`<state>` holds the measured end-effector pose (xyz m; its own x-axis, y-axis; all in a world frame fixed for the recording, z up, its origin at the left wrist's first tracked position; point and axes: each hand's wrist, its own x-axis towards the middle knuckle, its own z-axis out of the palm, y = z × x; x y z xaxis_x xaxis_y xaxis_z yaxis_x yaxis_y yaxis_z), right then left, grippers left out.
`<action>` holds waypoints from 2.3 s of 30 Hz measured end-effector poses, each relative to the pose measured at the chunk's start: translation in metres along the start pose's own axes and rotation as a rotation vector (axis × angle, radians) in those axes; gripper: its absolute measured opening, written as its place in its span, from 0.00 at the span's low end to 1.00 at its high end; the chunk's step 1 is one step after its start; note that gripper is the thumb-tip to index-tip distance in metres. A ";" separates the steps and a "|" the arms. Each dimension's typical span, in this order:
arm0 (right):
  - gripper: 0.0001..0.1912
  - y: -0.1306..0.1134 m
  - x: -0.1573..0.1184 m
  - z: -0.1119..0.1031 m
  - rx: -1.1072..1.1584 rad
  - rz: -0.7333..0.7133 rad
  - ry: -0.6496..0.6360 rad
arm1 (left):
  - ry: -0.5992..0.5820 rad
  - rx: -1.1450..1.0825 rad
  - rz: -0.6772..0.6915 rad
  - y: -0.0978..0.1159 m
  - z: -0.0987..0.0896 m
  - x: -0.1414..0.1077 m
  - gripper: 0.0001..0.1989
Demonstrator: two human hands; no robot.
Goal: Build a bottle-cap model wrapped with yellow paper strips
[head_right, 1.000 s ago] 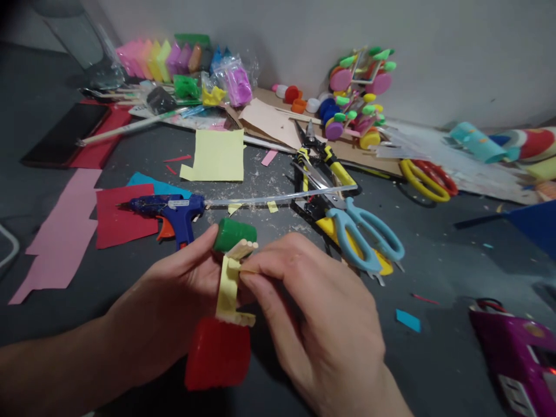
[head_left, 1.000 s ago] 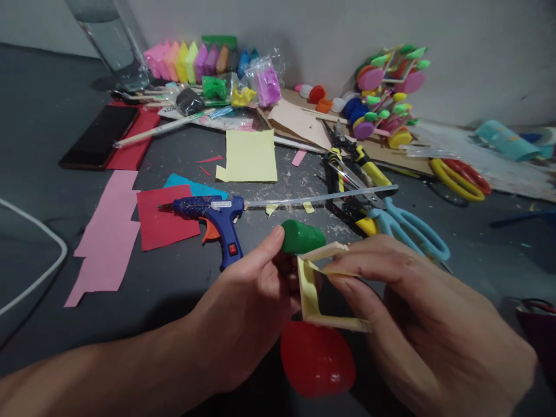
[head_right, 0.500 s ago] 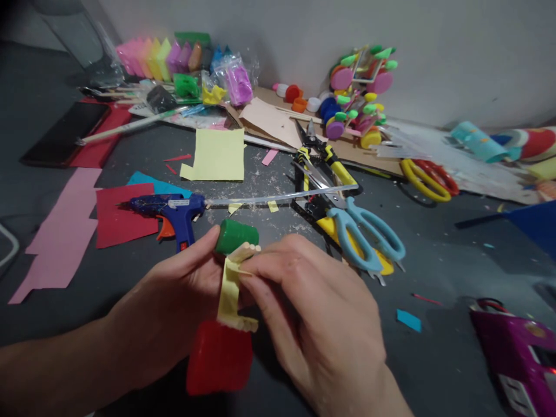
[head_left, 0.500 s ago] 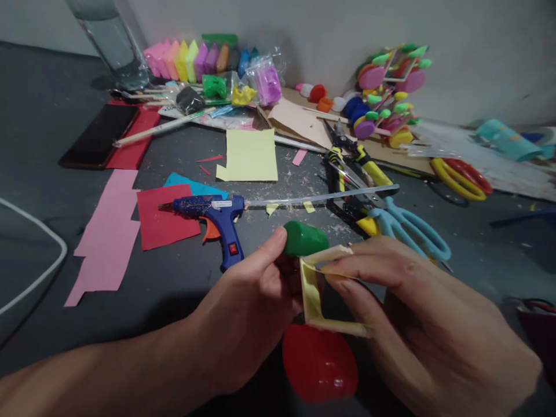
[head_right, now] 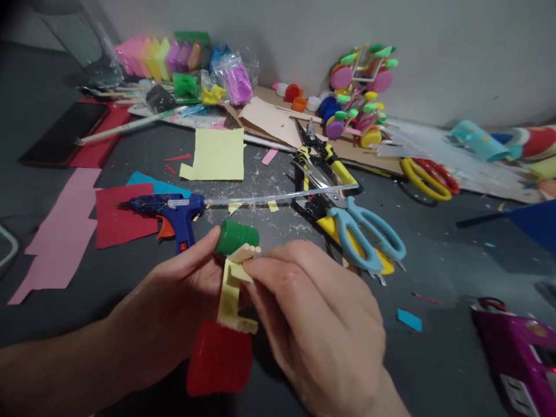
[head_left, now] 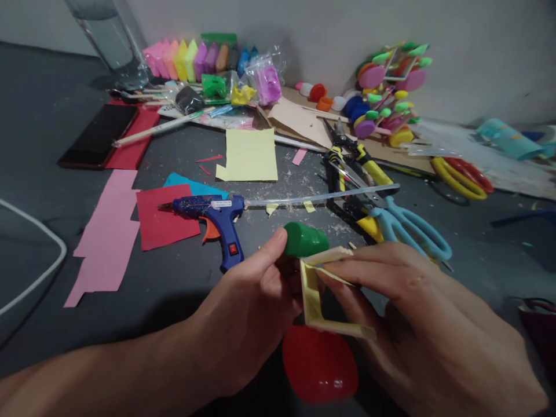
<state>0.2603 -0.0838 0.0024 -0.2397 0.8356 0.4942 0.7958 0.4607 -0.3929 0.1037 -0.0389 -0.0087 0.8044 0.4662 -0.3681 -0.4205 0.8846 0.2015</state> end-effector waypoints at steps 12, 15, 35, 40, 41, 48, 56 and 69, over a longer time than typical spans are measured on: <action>0.09 0.001 -0.006 0.002 -0.076 -0.030 0.010 | 0.033 0.036 -0.060 -0.002 -0.001 0.000 0.31; 0.07 -0.001 -0.005 0.003 -0.114 -0.036 0.007 | 0.046 0.023 -0.064 -0.002 0.000 0.001 0.31; 0.06 -0.005 0.000 0.009 0.302 0.298 0.093 | 0.069 -0.039 -0.006 -0.004 0.003 -0.002 0.29; 0.03 -0.008 0.005 0.011 0.274 0.299 0.103 | 0.084 -0.018 -0.023 -0.005 0.002 -0.001 0.30; 0.03 -0.009 0.007 0.012 0.265 0.303 0.119 | 0.077 -0.018 -0.021 -0.006 0.001 0.000 0.29; 0.06 -0.011 0.011 0.013 0.223 0.300 0.170 | 0.090 -0.074 -0.039 -0.006 -0.003 -0.001 0.26; 0.05 -0.009 0.011 0.012 0.216 0.268 0.146 | 0.095 -0.112 -0.040 -0.005 -0.002 0.001 0.27; 0.03 -0.004 0.009 0.009 0.277 0.288 0.175 | -0.006 -0.167 -0.068 -0.009 -0.008 0.000 0.28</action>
<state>0.2500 -0.0752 0.0010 0.0870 0.8893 0.4490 0.6315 0.2994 -0.7153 0.1038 -0.0468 -0.0176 0.8358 0.4052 -0.3704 -0.4281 0.9035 0.0225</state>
